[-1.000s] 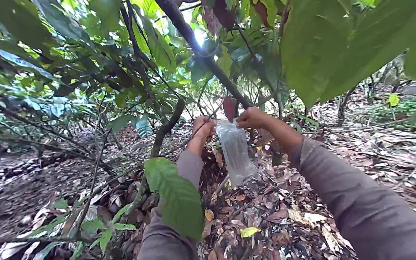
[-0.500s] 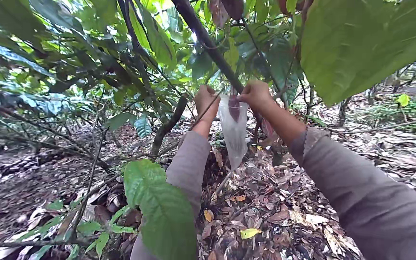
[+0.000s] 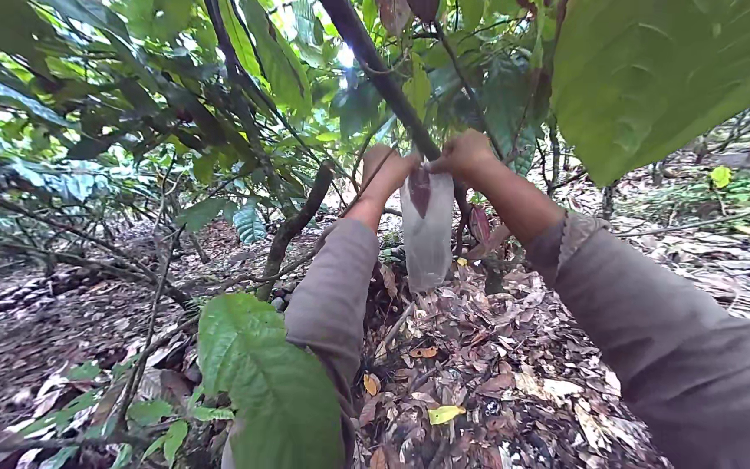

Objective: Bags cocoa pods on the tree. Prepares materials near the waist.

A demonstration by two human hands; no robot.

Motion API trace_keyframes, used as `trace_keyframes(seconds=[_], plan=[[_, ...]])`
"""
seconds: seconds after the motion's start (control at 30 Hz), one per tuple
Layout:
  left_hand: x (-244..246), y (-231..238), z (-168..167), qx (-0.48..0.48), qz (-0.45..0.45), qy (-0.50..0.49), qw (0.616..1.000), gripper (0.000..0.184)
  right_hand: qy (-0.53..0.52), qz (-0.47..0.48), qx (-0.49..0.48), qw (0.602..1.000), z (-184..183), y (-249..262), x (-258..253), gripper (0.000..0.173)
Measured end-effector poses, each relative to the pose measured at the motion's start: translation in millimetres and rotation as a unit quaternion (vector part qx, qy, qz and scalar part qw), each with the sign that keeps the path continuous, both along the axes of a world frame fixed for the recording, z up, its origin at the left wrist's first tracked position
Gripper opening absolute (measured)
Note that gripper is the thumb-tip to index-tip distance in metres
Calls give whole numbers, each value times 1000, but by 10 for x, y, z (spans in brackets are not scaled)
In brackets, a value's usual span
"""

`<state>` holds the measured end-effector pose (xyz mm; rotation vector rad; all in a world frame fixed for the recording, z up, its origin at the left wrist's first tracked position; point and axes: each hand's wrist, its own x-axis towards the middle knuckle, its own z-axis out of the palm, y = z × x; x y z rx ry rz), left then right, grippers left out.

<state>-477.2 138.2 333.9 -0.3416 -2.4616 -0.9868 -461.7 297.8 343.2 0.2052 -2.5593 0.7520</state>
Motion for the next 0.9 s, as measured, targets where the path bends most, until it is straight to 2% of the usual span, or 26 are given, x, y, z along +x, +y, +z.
trace_keyframes(seconds=[0.07, 0.13, 0.23, 0.37, 0.43, 0.53, 0.67, 0.77, 0.83, 0.9], plan=[[18, 17, 44, -11, -18, -9, 1000, 41, 1, 21, -69, 997, -4, -5, 6, 42], [-7, 28, 49, -6, -31, 4, 999, 31, -9, 45, -149, 988, -24, -39, 1, 34], [34, 34, 35, -16, -29, 60, 998, 22, -50, 115, -283, 951, -15, -96, 74, 21], [198, 110, -56, -50, 2, 159, 986, 27, -49, 170, -315, 933, -26, -158, 118, 20], [194, 111, -106, -61, -22, 187, 980, 21, -33, 167, -320, 932, -44, -188, 119, 20], [215, 70, -84, -1, -80, 107, 991, 18, -5, 156, -322, 934, -60, -172, 82, 26], [214, 77, -32, 180, -136, -34, 974, 14, 41, 125, -259, 957, -46, -103, 55, 26], [342, 138, 29, 233, -163, -118, 951, 32, 51, 144, -282, 947, -37, -106, 111, 26], [372, 175, 49, 262, -160, -147, 940, 37, 41, 182, -309, 933, -25, -112, 167, 32], [346, 179, 57, 306, -162, -168, 923, 47, 51, 211, -297, 930, -32, -101, 177, 38]])
